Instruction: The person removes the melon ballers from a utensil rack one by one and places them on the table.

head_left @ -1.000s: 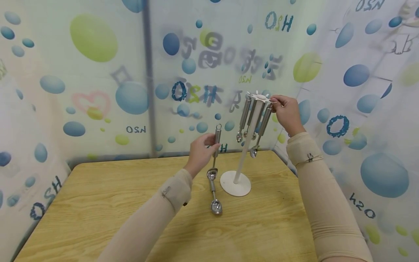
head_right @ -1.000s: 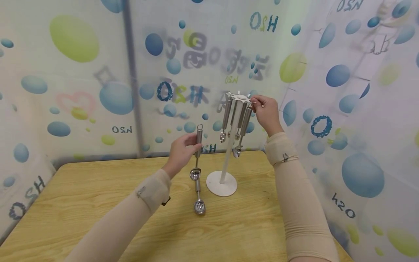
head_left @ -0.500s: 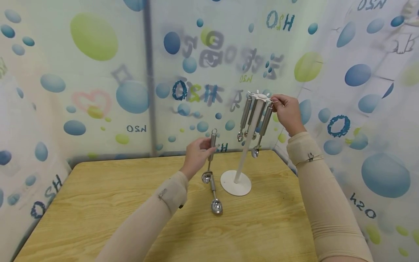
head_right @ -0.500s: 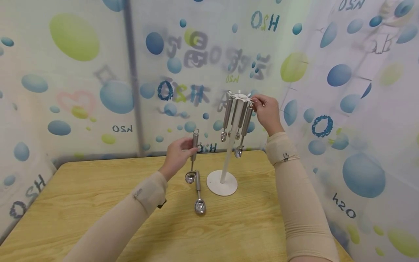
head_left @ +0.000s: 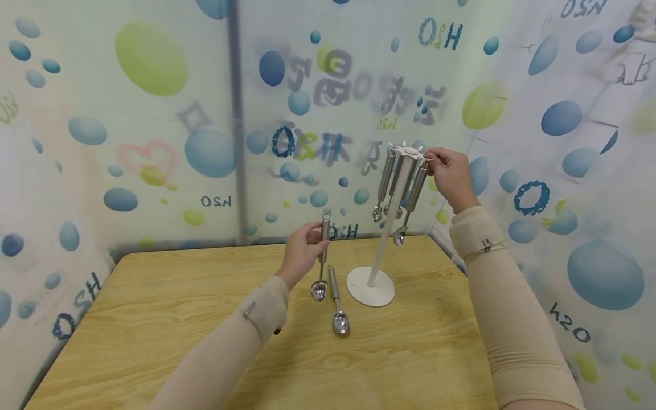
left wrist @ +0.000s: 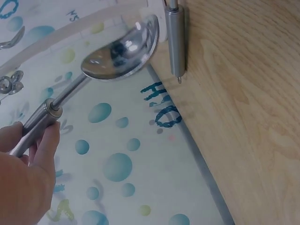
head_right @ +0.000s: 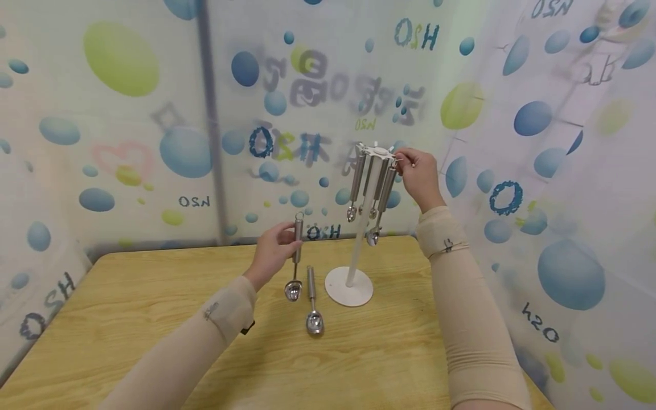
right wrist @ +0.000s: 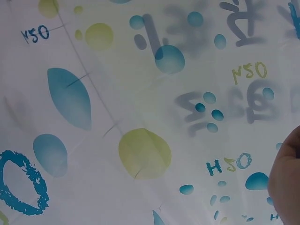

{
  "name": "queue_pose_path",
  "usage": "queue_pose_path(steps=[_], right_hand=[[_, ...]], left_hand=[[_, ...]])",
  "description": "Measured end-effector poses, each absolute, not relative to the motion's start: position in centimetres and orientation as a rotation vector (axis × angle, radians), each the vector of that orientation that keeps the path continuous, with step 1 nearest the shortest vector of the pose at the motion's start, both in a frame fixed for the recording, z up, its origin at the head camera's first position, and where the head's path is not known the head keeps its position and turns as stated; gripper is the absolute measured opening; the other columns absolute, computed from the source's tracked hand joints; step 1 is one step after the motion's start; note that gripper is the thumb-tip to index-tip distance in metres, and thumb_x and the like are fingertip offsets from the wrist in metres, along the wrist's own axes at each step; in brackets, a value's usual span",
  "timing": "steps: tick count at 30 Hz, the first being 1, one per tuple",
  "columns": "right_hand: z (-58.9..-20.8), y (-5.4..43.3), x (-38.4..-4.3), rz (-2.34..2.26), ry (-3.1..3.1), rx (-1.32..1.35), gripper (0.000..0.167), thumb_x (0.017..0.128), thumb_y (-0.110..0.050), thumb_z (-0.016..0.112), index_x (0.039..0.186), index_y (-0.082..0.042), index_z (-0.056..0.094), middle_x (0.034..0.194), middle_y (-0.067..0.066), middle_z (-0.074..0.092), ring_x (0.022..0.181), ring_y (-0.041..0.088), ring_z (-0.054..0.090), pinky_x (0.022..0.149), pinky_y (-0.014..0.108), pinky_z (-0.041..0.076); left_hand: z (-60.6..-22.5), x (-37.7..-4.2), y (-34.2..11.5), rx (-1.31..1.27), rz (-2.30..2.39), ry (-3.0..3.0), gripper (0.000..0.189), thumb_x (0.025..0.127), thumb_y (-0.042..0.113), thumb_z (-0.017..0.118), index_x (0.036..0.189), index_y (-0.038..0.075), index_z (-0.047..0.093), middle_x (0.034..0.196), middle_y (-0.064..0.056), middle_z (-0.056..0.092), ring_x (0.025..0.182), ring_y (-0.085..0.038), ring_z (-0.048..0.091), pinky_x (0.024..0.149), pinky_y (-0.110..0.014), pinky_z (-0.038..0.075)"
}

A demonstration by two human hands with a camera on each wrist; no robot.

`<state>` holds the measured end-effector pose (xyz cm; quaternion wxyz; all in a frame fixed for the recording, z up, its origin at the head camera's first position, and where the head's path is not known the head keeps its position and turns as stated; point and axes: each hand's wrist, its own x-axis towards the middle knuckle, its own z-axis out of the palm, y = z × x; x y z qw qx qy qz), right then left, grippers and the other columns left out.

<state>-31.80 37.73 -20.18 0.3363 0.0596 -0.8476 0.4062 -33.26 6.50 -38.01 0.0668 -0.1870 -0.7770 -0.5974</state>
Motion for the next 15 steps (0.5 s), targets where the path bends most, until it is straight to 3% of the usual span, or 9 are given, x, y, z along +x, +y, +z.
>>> queue_pose_path(steps=[8, 15], right_hand=[[-20.2, 37.5, -31.7, 1.070, -2.223, 0.138, 0.032, 0.106, -0.021, 0.054, 0.119, 0.003, 0.071, 0.088, -0.002, 0.068, 0.078, 0.005, 0.061, 0.076, 0.024, 0.053], [-20.2, 37.4, -31.7, 1.079, -2.218, 0.144, 0.033, 0.105, -0.022, 0.054, 0.121, 0.002, 0.071, 0.095, 0.004, 0.069, 0.080, 0.007, 0.060, 0.075, 0.019, 0.052]], left_hand=[[-39.0, -33.1, 6.1, -0.506, -1.931, -2.376, 0.046, 0.094, 0.008, 0.074, 0.137, 0.012, 0.060, 0.114, -0.008, 0.068, 0.104, -0.025, 0.067, 0.078, -0.032, 0.061], [-39.9, -33.1, 5.9, -0.442, -2.032, -2.384, 0.047, 0.094, 0.007, 0.072, 0.139, 0.011, 0.058, 0.117, -0.013, 0.064, 0.106, -0.029, 0.065, 0.078, -0.033, 0.062]])
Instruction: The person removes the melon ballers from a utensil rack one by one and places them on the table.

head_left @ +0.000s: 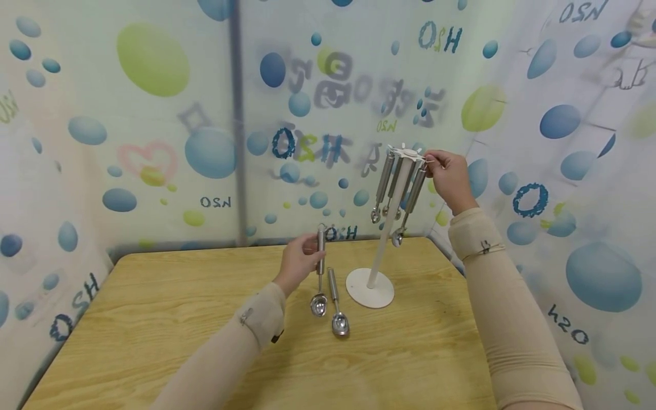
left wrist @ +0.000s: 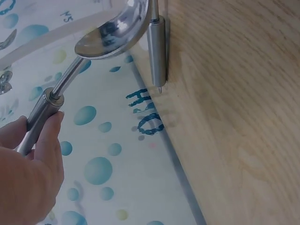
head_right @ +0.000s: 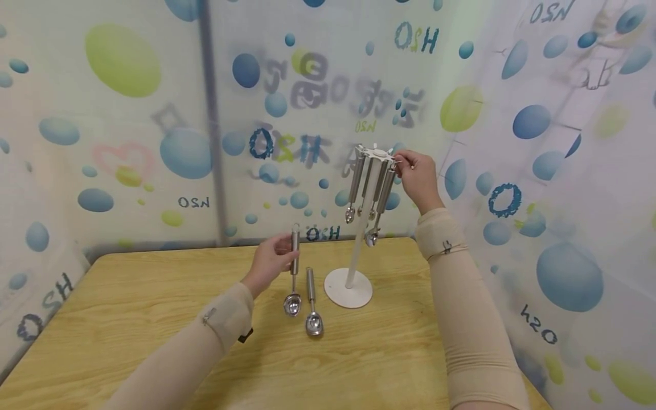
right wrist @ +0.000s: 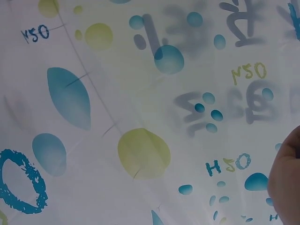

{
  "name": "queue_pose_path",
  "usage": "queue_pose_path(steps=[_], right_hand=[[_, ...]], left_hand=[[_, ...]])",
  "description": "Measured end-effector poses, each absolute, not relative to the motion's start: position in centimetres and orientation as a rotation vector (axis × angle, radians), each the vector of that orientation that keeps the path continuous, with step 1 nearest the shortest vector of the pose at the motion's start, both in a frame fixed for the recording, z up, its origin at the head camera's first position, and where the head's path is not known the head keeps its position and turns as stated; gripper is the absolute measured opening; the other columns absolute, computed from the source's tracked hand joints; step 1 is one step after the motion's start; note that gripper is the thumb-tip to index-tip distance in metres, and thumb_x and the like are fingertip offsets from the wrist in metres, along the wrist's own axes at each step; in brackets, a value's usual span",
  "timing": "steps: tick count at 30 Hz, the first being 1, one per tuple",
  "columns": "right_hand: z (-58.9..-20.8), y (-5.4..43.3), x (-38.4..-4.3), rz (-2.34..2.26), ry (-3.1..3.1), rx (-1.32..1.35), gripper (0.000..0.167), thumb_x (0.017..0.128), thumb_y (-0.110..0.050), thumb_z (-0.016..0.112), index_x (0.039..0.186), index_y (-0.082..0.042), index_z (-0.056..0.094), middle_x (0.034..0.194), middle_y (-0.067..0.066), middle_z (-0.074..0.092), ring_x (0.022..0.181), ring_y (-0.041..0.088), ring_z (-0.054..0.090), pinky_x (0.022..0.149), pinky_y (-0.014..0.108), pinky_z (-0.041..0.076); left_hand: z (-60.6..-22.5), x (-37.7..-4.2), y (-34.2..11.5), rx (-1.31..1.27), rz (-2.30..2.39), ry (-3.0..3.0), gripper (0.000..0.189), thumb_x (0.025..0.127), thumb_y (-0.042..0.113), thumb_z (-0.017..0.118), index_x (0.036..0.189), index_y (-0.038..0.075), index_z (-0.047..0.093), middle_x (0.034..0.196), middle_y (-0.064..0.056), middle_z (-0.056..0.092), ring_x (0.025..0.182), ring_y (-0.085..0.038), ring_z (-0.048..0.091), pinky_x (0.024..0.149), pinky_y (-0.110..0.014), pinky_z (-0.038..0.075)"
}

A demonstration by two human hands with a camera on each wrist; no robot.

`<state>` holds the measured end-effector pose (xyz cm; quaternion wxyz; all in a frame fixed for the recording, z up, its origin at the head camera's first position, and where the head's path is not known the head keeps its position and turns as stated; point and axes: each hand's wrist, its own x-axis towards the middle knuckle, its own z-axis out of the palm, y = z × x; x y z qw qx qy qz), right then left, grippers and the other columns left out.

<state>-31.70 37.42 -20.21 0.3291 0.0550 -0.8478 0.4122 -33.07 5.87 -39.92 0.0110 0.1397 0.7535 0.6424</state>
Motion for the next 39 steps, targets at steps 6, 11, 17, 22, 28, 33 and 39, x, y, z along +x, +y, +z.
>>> queue_pose_path(steps=[6, 11, 17, 22, 28, 33, 39], right_hand=[[-20.2, 37.4, -31.7, 1.078, -2.219, 0.134, 0.033, 0.105, -0.022, 0.054, 0.120, 0.002, 0.071, 0.093, 0.001, 0.068, 0.080, 0.007, 0.060, 0.075, 0.020, 0.052], [-20.2, 37.3, -31.8, 1.068, -2.226, 0.123, 0.032, 0.106, -0.021, 0.054, 0.120, 0.002, 0.071, 0.096, 0.004, 0.068, 0.080, 0.005, 0.061, 0.075, 0.019, 0.052], [-20.2, 37.2, -31.8, 1.072, -2.209, 0.141, 0.031, 0.106, -0.018, 0.054, 0.118, 0.005, 0.070, 0.089, 0.001, 0.067, 0.078, 0.005, 0.060, 0.073, 0.018, 0.052], [-20.2, 37.2, -31.9, 1.076, -2.195, 0.144, 0.030, 0.105, -0.017, 0.055, 0.117, 0.006, 0.070, 0.088, -0.002, 0.067, 0.077, 0.003, 0.060, 0.073, 0.017, 0.052], [-20.2, 37.3, -31.9, 1.053, -2.205, 0.135, 0.032, 0.106, -0.019, 0.054, 0.119, 0.005, 0.070, 0.093, 0.004, 0.069, 0.077, 0.004, 0.059, 0.073, 0.018, 0.051], [-20.2, 37.4, -32.0, 1.050, -2.200, 0.136, 0.032, 0.106, -0.019, 0.055, 0.119, 0.005, 0.071, 0.092, 0.003, 0.069, 0.077, 0.004, 0.059, 0.073, 0.017, 0.051], [-20.2, 37.4, -31.9, 1.067, -2.203, 0.138, 0.031, 0.106, -0.018, 0.054, 0.119, 0.005, 0.070, 0.093, 0.001, 0.068, 0.077, 0.004, 0.059, 0.073, 0.017, 0.052]], left_hand=[[-41.0, -33.4, 5.6, 0.322, 1.991, 2.294, 0.048, 0.094, 0.005, 0.072, 0.139, 0.009, 0.058, 0.118, -0.015, 0.062, 0.105, -0.029, 0.065, 0.076, -0.033, 0.062], [-41.8, -33.5, 5.4, 0.279, 1.994, 2.220, 0.048, 0.093, 0.001, 0.071, 0.139, 0.004, 0.057, 0.117, -0.019, 0.060, 0.103, -0.030, 0.066, 0.075, -0.036, 0.062], [-42.9, -33.6, 5.5, 0.202, 1.970, 2.189, 0.049, 0.093, -0.001, 0.071, 0.139, 0.003, 0.056, 0.118, -0.019, 0.059, 0.100, -0.031, 0.067, 0.076, -0.038, 0.062], [-43.7, -34.1, 5.8, 0.137, 1.930, 2.187, 0.048, 0.093, -0.001, 0.071, 0.138, 0.003, 0.056, 0.118, -0.020, 0.059, 0.101, -0.031, 0.067, 0.075, -0.036, 0.062], [-44.6, -34.5, 6.4, 0.070, 1.924, 2.162, 0.047, 0.092, -0.002, 0.071, 0.137, 0.001, 0.056, 0.116, -0.018, 0.060, 0.098, -0.029, 0.067, 0.072, -0.035, 0.062], [-45.1, -34.9, 6.8, 0.018, 1.892, 2.170, 0.045, 0.092, -0.001, 0.072, 0.134, -0.001, 0.057, 0.112, -0.018, 0.062, 0.096, -0.029, 0.068, 0.072, -0.034, 0.062], [-45.8, -35.5, 6.9, -0.030, 1.807, 2.216, 0.037, 0.093, -0.001, 0.071, 0.127, -0.005, 0.057, 0.109, -0.019, 0.064, 0.092, -0.029, 0.069, 0.071, -0.033, 0.062]])
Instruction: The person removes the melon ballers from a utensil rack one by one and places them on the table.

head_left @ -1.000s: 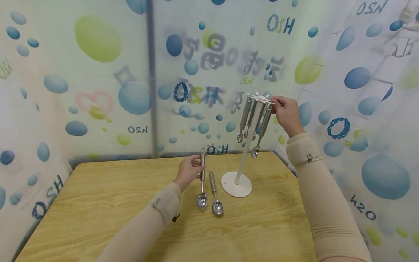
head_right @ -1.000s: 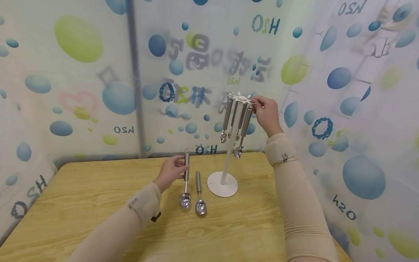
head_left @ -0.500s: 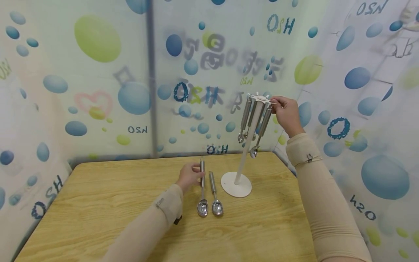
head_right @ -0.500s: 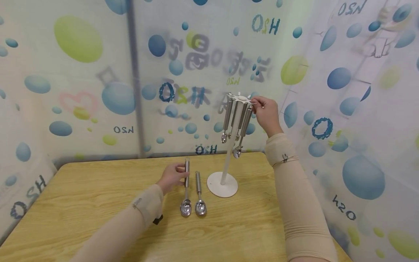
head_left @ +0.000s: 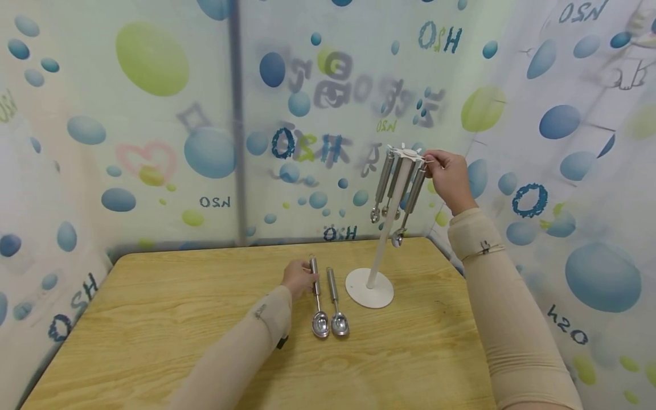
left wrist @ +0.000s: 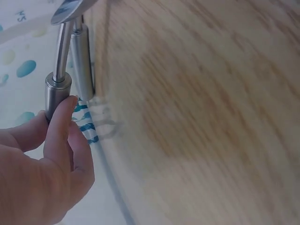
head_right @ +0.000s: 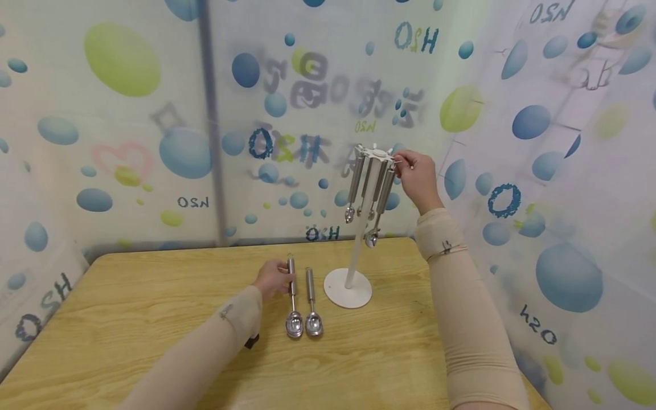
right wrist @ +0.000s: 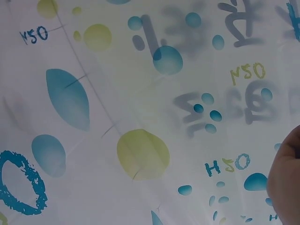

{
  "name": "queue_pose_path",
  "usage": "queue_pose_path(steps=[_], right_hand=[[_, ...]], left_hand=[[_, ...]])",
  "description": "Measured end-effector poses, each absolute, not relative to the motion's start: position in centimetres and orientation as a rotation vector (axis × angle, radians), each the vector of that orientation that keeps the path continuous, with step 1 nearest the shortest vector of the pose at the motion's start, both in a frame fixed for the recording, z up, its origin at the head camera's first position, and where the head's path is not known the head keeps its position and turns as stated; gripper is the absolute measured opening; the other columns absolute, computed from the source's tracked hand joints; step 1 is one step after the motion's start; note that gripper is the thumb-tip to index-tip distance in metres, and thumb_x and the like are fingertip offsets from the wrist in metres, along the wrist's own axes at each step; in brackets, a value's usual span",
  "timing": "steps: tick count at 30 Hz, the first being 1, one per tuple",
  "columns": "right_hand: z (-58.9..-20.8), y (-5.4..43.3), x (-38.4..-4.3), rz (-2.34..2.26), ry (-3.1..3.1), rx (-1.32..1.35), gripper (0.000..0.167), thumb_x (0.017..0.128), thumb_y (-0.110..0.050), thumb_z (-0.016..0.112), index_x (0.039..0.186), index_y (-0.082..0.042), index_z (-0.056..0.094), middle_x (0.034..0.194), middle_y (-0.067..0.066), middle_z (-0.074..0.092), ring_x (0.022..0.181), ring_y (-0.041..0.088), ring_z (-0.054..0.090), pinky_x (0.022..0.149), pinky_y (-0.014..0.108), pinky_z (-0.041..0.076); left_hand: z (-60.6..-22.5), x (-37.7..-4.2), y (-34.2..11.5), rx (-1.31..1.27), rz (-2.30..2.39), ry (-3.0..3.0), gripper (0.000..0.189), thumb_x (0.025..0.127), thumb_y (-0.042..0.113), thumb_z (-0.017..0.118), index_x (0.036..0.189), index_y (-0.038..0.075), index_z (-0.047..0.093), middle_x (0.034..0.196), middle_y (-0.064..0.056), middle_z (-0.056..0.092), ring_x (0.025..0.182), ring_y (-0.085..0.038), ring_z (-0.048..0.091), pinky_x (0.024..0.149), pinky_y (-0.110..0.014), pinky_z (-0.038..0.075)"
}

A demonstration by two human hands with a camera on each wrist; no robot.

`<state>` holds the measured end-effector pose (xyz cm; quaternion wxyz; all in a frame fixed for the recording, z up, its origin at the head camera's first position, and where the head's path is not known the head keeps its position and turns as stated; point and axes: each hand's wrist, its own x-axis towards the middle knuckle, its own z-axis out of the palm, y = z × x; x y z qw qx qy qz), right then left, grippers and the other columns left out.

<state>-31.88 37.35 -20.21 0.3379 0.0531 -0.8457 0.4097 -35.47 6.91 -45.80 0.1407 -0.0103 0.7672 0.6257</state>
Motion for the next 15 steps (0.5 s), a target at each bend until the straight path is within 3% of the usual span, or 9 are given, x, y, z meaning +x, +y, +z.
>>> queue_pose_path(steps=[7, 15], right_hand=[[-20.2, 37.3, -31.9, 1.085, -2.202, 0.162, 0.032, 0.106, -0.018, 0.054, 0.119, 0.006, 0.070, 0.085, -0.003, 0.064, 0.077, 0.006, 0.058, 0.074, 0.023, 0.056], [-20.2, 37.3, -31.9, 1.079, -2.205, 0.152, 0.032, 0.106, -0.019, 0.054, 0.118, 0.006, 0.070, 0.085, -0.001, 0.064, 0.076, 0.007, 0.057, 0.068, 0.015, 0.052]], left_hand=[[-46.8, -36.5, 7.2, -0.062, 1.751, 2.244, 0.036, 0.091, -0.003, 0.071, 0.124, -0.010, 0.058, 0.108, -0.021, 0.065, 0.094, -0.032, 0.070, 0.071, -0.034, 0.062], [-47.0, -36.2, 7.8, -0.074, 1.622, 2.364, 0.025, 0.090, -0.001, 0.074, 0.110, -0.007, 0.062, 0.099, -0.017, 0.065, 0.085, -0.027, 0.069, 0.069, -0.033, 0.061]])
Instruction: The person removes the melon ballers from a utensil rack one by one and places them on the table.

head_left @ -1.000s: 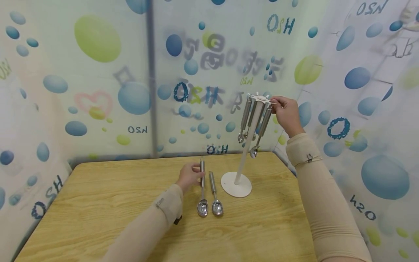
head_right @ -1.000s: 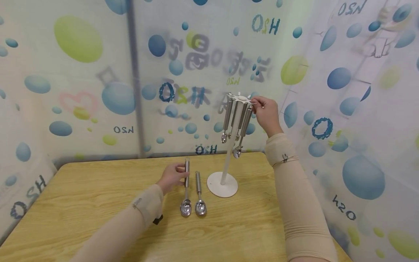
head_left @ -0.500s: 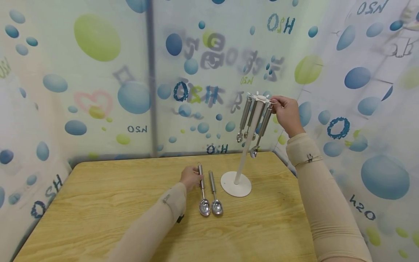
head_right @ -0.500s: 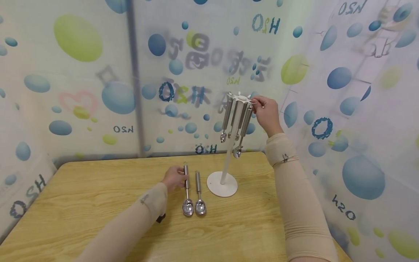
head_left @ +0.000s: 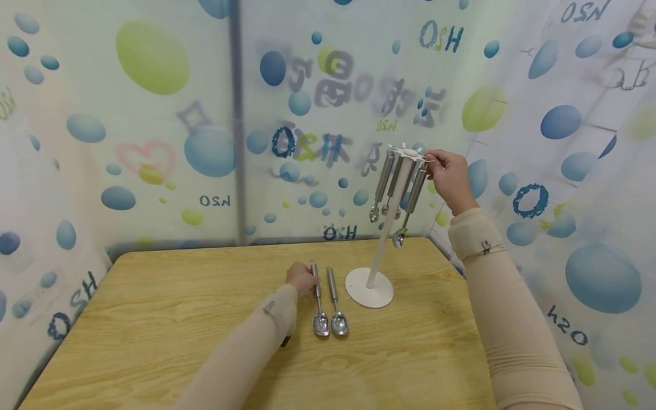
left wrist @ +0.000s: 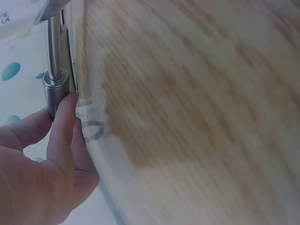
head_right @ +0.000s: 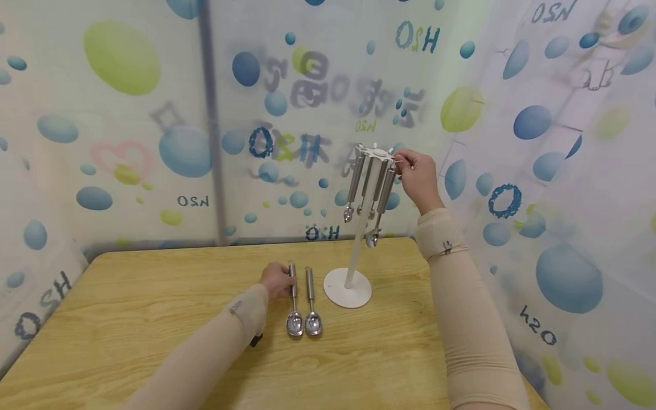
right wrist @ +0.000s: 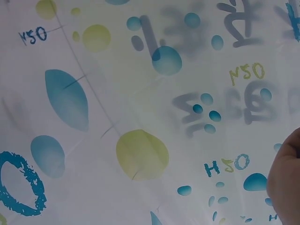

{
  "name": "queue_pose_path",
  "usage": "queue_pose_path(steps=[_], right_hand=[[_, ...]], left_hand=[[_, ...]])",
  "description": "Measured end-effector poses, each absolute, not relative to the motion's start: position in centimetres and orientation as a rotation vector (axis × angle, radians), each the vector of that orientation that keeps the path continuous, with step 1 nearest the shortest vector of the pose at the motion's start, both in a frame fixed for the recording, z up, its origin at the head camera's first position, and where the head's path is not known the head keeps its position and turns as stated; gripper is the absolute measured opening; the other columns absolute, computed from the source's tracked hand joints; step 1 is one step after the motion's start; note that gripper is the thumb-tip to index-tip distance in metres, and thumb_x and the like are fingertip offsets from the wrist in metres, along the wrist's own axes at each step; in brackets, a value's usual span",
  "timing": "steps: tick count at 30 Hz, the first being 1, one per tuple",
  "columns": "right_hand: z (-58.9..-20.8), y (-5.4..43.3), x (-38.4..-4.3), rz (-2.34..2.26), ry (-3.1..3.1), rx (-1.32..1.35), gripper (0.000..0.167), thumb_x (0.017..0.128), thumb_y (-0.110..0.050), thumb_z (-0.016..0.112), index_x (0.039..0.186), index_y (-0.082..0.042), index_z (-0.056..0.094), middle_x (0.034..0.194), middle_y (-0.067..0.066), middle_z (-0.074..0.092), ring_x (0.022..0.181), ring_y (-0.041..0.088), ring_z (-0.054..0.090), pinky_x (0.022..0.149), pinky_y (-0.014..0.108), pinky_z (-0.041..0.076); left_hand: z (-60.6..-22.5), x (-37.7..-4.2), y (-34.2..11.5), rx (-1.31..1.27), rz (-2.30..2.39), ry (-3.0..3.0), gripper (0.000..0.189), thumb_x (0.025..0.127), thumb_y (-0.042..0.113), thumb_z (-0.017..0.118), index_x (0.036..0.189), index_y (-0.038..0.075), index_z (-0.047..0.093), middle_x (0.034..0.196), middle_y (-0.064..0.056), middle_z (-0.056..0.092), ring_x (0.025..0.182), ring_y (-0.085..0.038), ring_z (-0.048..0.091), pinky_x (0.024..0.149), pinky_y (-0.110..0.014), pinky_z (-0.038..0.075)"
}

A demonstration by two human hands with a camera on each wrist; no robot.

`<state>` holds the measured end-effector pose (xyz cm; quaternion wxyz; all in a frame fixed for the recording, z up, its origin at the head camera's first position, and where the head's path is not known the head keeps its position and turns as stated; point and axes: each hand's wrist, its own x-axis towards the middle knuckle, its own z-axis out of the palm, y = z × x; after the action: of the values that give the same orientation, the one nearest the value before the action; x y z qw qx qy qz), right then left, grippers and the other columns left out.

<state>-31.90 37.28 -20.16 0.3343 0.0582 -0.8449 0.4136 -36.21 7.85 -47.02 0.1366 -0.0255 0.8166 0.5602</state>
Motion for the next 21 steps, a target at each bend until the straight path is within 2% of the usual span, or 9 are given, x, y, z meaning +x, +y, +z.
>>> queue_pose_path(steps=[4, 13, 21], right_hand=[[-20.2, 37.3, -31.9, 1.074, -2.205, 0.156, 0.033, 0.106, -0.020, 0.054, 0.118, 0.006, 0.070, 0.086, 0.001, 0.064, 0.076, 0.008, 0.057, 0.068, 0.016, 0.053], [-20.1, 37.2, -31.7, 1.094, -2.207, 0.148, 0.032, 0.106, -0.019, 0.054, 0.119, 0.005, 0.070, 0.086, -0.001, 0.064, 0.077, 0.007, 0.058, 0.073, 0.023, 0.056], [-20.2, 37.1, -31.7, 1.114, -2.195, 0.158, 0.030, 0.106, -0.017, 0.053, 0.116, 0.007, 0.069, 0.082, -0.006, 0.063, 0.076, 0.007, 0.057, 0.070, 0.018, 0.053]], left_hand=[[-47.0, -35.8, 8.0, -0.110, 1.555, 2.423, 0.018, 0.089, -0.001, 0.074, 0.101, -0.004, 0.060, 0.094, -0.015, 0.064, 0.080, -0.026, 0.068, 0.066, -0.031, 0.060], [-47.4, -35.9, 8.1, -0.056, 1.433, 2.569, 0.018, 0.087, 0.003, 0.078, 0.091, -0.002, 0.061, 0.086, -0.014, 0.063, 0.072, -0.023, 0.066, 0.058, -0.029, 0.058], [-47.1, -35.9, 7.1, -0.065, 1.482, 2.489, 0.016, 0.088, 0.007, 0.078, 0.092, -0.002, 0.065, 0.086, -0.012, 0.065, 0.073, -0.022, 0.067, 0.061, -0.028, 0.059]])
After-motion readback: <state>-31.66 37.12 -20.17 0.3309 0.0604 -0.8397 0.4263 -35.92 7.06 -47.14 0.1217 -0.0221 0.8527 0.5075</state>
